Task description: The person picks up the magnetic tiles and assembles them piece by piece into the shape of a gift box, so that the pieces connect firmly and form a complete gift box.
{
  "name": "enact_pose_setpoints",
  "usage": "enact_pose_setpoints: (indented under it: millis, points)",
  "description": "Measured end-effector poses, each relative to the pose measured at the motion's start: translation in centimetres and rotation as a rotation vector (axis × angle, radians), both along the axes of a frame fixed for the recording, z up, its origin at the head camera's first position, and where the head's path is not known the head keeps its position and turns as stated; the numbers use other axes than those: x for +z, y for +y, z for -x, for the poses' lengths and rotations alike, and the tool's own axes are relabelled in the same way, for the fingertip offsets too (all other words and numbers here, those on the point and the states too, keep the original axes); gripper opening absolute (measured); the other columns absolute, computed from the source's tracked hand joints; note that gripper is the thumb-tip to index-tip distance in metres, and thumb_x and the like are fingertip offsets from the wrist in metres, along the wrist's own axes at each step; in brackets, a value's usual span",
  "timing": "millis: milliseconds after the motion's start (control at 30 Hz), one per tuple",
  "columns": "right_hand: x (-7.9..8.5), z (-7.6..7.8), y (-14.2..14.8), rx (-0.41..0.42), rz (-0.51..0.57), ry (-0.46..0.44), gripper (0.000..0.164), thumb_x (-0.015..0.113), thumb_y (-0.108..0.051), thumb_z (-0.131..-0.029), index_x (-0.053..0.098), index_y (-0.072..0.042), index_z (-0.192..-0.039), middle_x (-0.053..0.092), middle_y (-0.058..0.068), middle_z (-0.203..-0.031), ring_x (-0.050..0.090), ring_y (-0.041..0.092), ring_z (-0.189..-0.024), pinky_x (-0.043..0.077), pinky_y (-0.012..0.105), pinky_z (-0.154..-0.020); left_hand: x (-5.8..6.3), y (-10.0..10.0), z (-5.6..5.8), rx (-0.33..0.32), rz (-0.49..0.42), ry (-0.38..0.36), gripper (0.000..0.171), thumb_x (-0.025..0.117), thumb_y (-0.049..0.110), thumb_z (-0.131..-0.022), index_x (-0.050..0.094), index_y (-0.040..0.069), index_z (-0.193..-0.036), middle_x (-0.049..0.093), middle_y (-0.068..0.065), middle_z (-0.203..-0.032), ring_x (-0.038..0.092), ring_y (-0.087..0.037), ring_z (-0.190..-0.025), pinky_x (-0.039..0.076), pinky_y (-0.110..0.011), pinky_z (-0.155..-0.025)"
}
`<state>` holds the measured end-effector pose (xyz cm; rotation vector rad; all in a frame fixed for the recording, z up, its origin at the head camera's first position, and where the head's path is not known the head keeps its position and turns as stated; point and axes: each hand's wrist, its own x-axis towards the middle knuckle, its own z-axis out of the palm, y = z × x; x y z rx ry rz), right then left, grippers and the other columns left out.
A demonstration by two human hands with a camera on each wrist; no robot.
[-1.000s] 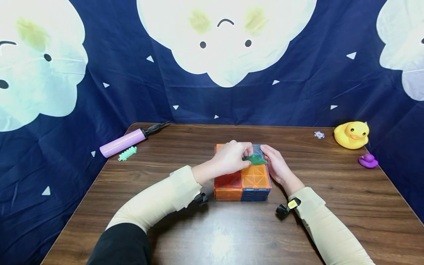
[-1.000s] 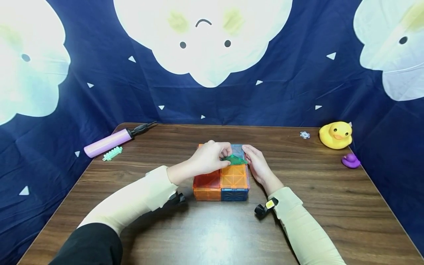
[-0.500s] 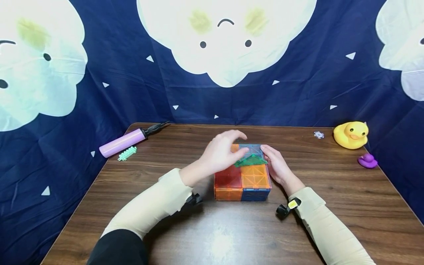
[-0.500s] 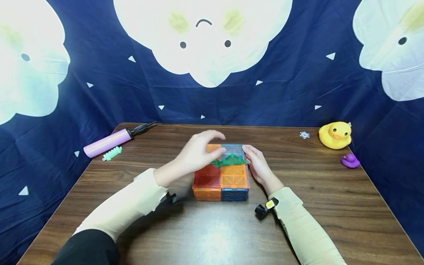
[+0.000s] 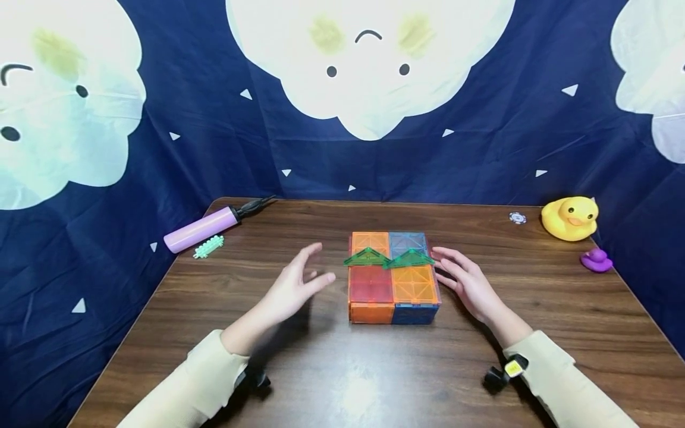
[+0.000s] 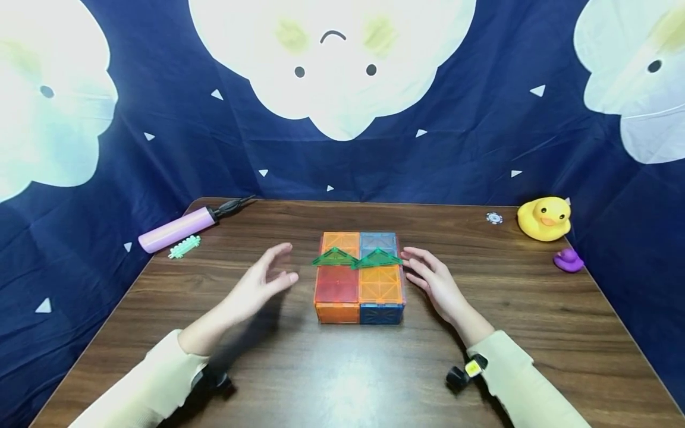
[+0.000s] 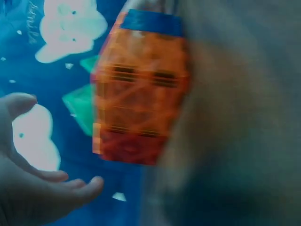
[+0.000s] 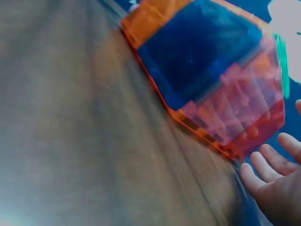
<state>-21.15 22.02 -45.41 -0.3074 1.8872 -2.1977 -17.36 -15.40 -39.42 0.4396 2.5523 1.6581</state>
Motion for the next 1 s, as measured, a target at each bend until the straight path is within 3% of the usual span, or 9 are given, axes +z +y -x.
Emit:
enact_pose_setpoints:
  millis: [133, 233, 367, 467, 733, 900, 1000]
  points:
    - [0.3, -2.1, 0.5, 0.088, -0.063, 0.054, 0.054, 0.047, -0.016, -0.110, 0.028, 0.008, -0.155, 0.039, 0.021, -0.153, 0.052, 0.005, -0.128, 0.047, 0.027, -0.101, -2.1, 0.7, -1.0, -0.081, -0.015, -0.111, 0.081, 0.076, 0.015, -0.093, 0.028, -0.006, -0.156, 0.031, -0.027, -0.159, 0.039, -0.042, -0.142, 0.043, -0.046, -0.108]
    - [0.2, -3.4, 0.5, 0.141, -0.156, 0.133, 0.061, 0.053, -0.007, -0.106, 0.023, 0.006, -0.158, 0.028, 0.031, -0.158, 0.045, 0.002, -0.133, 0.043, 0.023, -0.103, -3.1, 1.8, -1.5, -0.134, 0.015, -0.135, 0.089, 0.079, 0.020, -0.091, 0.025, -0.003, -0.158, 0.032, -0.024, -0.160, 0.041, -0.038, -0.142, 0.047, -0.042, -0.103]
    - [-0.1, -4.3, 0.3, 0.156, -0.240, 0.193, 0.079, 0.067, 0.001, -0.096, 0.020, 0.003, -0.160, 0.024, 0.033, -0.160, 0.040, 0.002, -0.136, 0.043, 0.021, -0.102, -3.6, 3.1, -1.8, -0.167, 0.024, -0.155, 0.095, 0.081, 0.023, -0.090, 0.021, 0.002, -0.160, 0.034, -0.020, -0.160, 0.042, -0.034, -0.142, 0.050, -0.039, -0.100]
    - [-0.1, -4.3, 0.0, 0.144, -0.237, 0.193, 0.086, 0.073, 0.003, -0.092, 0.021, 0.002, -0.160, 0.024, 0.032, -0.160, 0.040, 0.009, -0.138, 0.046, 0.022, -0.100, -3.7, 3.6, -1.5, -0.165, -0.014, -0.157, 0.092, 0.079, 0.018, -0.091, 0.020, 0.001, -0.160, 0.034, -0.022, -0.159, 0.043, -0.035, -0.141, 0.051, -0.039, -0.099]
    - [-0.2, -3.6, -0.7, 0.112, -0.230, 0.169, 0.085, 0.074, 0.004, -0.090, 0.023, 0.003, -0.158, 0.026, 0.032, -0.159, 0.030, 0.044, -0.143, 0.047, 0.022, -0.098, -4.1, 3.2, -0.1, -0.205, -0.064, -0.148, 0.085, 0.074, 0.010, -0.094, 0.020, -0.003, -0.158, 0.033, -0.027, -0.158, 0.042, -0.040, -0.141, 0.048, -0.044, -0.101]
    - [-0.7, -2.9, -0.9, 0.103, -0.213, 0.145, 0.085, 0.073, 0.004, -0.090, 0.023, 0.003, -0.158, 0.026, 0.031, -0.160, 0.027, 0.048, -0.144, 0.047, 0.022, -0.097, -4.3, 3.1, 0.7, -0.202, -0.050, -0.147, 0.083, 0.075, 0.010, -0.094, 0.022, -0.003, -0.157, 0.033, -0.025, -0.159, 0.043, -0.040, -0.141, 0.043, -0.047, -0.107]
    - [-0.9, -2.5, -0.7, 0.123, -0.188, 0.134, 0.086, 0.074, 0.003, -0.090, 0.022, 0.002, -0.159, 0.023, 0.030, -0.161, 0.029, 0.042, -0.145, 0.046, 0.022, -0.099, -4.4, 2.9, 1.2, -0.208, -0.068, -0.182, 0.085, 0.076, 0.010, -0.093, 0.022, -0.002, -0.157, 0.032, -0.024, -0.159, 0.043, -0.039, -0.140, 0.042, -0.046, -0.108]
